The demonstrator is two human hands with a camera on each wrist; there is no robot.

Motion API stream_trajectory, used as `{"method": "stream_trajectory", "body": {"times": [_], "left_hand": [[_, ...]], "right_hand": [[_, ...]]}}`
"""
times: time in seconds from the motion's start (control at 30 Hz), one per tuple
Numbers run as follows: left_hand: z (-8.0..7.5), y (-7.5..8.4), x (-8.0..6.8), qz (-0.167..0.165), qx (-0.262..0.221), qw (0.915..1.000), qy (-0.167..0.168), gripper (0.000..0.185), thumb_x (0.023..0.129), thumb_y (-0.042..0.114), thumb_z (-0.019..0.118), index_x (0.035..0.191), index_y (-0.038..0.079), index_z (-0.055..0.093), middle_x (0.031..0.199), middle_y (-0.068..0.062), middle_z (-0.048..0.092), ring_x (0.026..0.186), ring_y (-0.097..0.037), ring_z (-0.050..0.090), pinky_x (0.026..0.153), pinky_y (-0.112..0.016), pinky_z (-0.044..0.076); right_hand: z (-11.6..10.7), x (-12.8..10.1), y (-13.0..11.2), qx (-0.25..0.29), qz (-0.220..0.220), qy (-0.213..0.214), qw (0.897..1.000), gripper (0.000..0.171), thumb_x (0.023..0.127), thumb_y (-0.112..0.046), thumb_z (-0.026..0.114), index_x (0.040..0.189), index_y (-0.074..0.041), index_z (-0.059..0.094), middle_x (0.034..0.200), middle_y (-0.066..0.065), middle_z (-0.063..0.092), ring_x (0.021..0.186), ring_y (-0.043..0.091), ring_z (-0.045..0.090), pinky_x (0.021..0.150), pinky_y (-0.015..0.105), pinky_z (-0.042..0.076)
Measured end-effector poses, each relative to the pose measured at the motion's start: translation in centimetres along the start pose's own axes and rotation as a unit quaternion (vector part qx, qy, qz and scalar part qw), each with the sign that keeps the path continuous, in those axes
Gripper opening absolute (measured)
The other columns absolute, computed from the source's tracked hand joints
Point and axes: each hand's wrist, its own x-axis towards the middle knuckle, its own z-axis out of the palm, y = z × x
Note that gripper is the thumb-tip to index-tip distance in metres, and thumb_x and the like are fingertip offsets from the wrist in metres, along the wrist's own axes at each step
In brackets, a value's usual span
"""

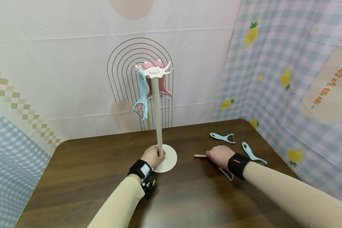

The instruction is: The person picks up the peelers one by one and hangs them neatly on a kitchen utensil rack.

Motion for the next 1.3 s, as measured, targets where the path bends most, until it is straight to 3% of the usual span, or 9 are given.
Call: {"method": "stream_trajectory", "body": {"times": [0.2, 0.5, 0.7, 0.83, 1.03, 1.17, 1.3], "left_hand": [[0.0, -0.2, 0.4, -0.004, 0.016, 0.9997, -0.016, 0.005, 0.084, 0.009, 0.073, 0.082, 0.01, 0.068, 0.081, -0.002, 0.062, 0.078, -0.018, 0.06, 0.074, -0.037, 0.05], [-0.5, 0.6, 0.1, -0.017, 0.031, 0.9986, -0.039, 0.004, 0.082, 0.008, 0.074, 0.082, 0.01, 0.07, 0.078, 0.0, 0.066, 0.077, -0.017, 0.062, 0.074, -0.036, 0.05], [-0.6, 0.8, 0.0, -0.01, 0.018, 0.999, -0.041, 0.004, 0.083, 0.009, 0.072, 0.082, 0.006, 0.07, 0.078, -0.002, 0.066, 0.075, -0.017, 0.061, 0.073, -0.036, 0.05], [-0.6, 0.2, 0.5, -0.032, 0.005, 0.9987, -0.04, 0.009, 0.086, 0.015, 0.071, 0.086, 0.006, 0.068, 0.079, -0.004, 0.066, 0.074, -0.018, 0.062, 0.07, -0.036, 0.051], [-1.0, 1.2, 0.3, -0.05, 0.055, 0.9969, -0.028, 0.033, 0.089, 0.023, 0.069, 0.105, -0.006, 0.065, 0.086, -0.014, 0.068, 0.076, -0.025, 0.066, 0.066, -0.038, 0.053], [-1.2, 1.6, 0.2, -0.074, 0.046, 0.9943, -0.061, 0.037, 0.093, 0.024, 0.064, 0.111, -0.007, 0.061, 0.08, -0.012, 0.065, 0.07, -0.022, 0.063, 0.061, -0.034, 0.051], [-1.3, 1.5, 0.3, -0.078, 0.02, 0.9928, -0.089, 0.033, 0.094, 0.021, 0.061, 0.114, -0.006, 0.057, 0.075, -0.011, 0.062, 0.065, -0.021, 0.06, 0.059, -0.033, 0.048]], "right_hand": [[-2.3, 0.3, -0.1, 0.072, 0.034, 0.06, 0.995, 0.005, 0.093, -0.011, 0.064, 0.09, -0.008, 0.067, 0.069, -0.005, 0.058, 0.059, 0.01, 0.053, 0.057, 0.032, 0.043], [-6.5, 0.9, 0.8, 0.107, 0.05, 0.151, 0.981, 0.013, 0.092, -0.009, 0.064, 0.105, -0.007, 0.069, 0.083, 0.002, 0.067, 0.067, 0.012, 0.06, 0.064, 0.035, 0.047], [-9.4, 1.3, 0.9, 0.126, 0.064, 0.199, 0.97, 0.012, 0.095, -0.011, 0.061, 0.105, -0.007, 0.066, 0.08, 0.001, 0.063, 0.062, 0.012, 0.052, 0.062, 0.035, 0.042], [-11.4, 1.7, 0.8, 0.142, 0.062, 0.243, 0.958, 0.013, 0.097, -0.012, 0.058, 0.108, -0.009, 0.063, 0.081, 0.002, 0.064, 0.063, 0.015, 0.056, 0.062, 0.035, 0.044], [-14.3, 2.5, 0.5, 0.135, 0.057, 0.311, 0.939, 0.016, 0.096, -0.012, 0.059, 0.11, -0.006, 0.065, 0.09, 0.01, 0.069, 0.071, 0.02, 0.064, 0.065, 0.038, 0.049], [-16.2, 3.1, 0.1, 0.144, 0.049, 0.33, 0.932, 0.015, 0.096, -0.011, 0.059, 0.108, -0.004, 0.065, 0.095, 0.013, 0.07, 0.082, 0.024, 0.068, 0.069, 0.039, 0.051], [-17.9, 3.4, -0.5, 0.166, 0.047, 0.335, 0.926, 0.017, 0.097, -0.01, 0.057, 0.11, -0.004, 0.064, 0.102, 0.014, 0.07, 0.094, 0.026, 0.068, 0.078, 0.041, 0.052]]}}
